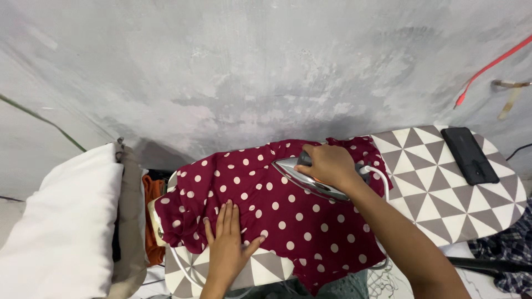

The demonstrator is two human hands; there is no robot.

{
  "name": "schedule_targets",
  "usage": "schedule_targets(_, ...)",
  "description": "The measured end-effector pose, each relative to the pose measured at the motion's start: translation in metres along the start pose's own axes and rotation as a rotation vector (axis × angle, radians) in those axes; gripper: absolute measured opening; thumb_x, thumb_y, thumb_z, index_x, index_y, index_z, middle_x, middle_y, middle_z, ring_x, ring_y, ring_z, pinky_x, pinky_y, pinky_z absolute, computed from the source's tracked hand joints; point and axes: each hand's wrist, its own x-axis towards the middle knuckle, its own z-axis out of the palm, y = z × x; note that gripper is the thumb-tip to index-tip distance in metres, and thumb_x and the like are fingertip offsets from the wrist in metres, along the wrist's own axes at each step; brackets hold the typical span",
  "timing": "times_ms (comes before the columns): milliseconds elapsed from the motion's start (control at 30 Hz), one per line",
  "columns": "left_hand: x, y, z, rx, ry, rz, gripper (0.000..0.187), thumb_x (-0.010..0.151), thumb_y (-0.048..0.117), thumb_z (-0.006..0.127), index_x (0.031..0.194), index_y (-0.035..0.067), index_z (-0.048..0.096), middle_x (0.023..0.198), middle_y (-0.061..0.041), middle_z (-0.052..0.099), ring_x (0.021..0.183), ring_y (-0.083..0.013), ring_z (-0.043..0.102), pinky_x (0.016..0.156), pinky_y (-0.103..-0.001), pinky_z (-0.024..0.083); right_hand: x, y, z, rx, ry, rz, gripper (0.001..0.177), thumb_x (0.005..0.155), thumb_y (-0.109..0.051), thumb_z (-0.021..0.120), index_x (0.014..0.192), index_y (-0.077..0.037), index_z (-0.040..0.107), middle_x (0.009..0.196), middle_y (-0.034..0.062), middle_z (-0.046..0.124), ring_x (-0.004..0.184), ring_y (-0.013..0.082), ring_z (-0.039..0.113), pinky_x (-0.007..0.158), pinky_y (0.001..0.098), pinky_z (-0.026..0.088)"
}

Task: The person irons a maroon polka-dot dress on an ironing board. They repeatedly smooth the fabric with their hands, reposition the dress, and use a steam iron to press different sections, including the sleeves and body.

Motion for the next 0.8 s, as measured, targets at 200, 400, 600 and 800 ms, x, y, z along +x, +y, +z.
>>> schedule_targets(200, -0.007, -0.006, 0.005, -0.019, 0.174, 0.031, 0.058, 0.091, 0.033, 0.054, 0.134, -0.006, 0.056, 0.150, -0.020, 0.049, 0.145, -0.0310, 0.039, 0.120, -0.062, 0.015, -0.024, -0.016, 0.019, -0.103, -0.250, -0.328, 0.050, 0.089, -0.062, 0.065, 0.109, -0.016, 0.069, 0.074, 0.0044, 0.072, 0.059, 0.0155, 0.067, 0.048, 0.0324, 0.054)
schedule_targets(400, -0.009, -0.012, 0.017, -0.004, 0.232, 0.054, 0.048, 0.089, 0.017, 0.047, 0.129, -0.006, 0.062, 0.145, -0.020, 0.055, 0.142, -0.0308, 0.045, 0.121, -0.064, 0.018, -0.043, -0.038, 0.019, -0.087, -0.225, -0.362, 0.047, 0.089, -0.060, 0.066, 0.110, -0.018, 0.069, 0.077, 0.0040, 0.073, 0.055, 0.0164, 0.066, 0.047, 0.0332, 0.051)
schedule_targets(600, -0.010, -0.009, 0.015, 0.050, 0.240, 0.079, 0.050, 0.087, 0.017, 0.049, 0.128, -0.008, 0.061, 0.145, -0.020, 0.055, 0.142, -0.0303, 0.046, 0.120, -0.064, 0.019, -0.004, -0.014, 0.001, 0.036, -0.169, -0.007, 0.039, 0.092, -0.052, 0.062, 0.115, -0.021, 0.068, 0.076, 0.0031, 0.073, 0.056, 0.0156, 0.068, 0.046, 0.0310, 0.051)
schedule_targets(800, -0.010, -0.003, 0.009, 0.078, 0.243, 0.080, 0.049, 0.085, 0.017, 0.051, 0.126, -0.008, 0.062, 0.144, -0.021, 0.055, 0.141, -0.0301, 0.046, 0.119, -0.065, 0.019, -0.004, -0.005, 0.000, -0.018, -0.116, -0.101, 0.042, 0.094, -0.053, 0.063, 0.111, -0.015, 0.069, 0.077, 0.0049, 0.072, 0.063, 0.0173, 0.069, 0.049, 0.0320, 0.052)
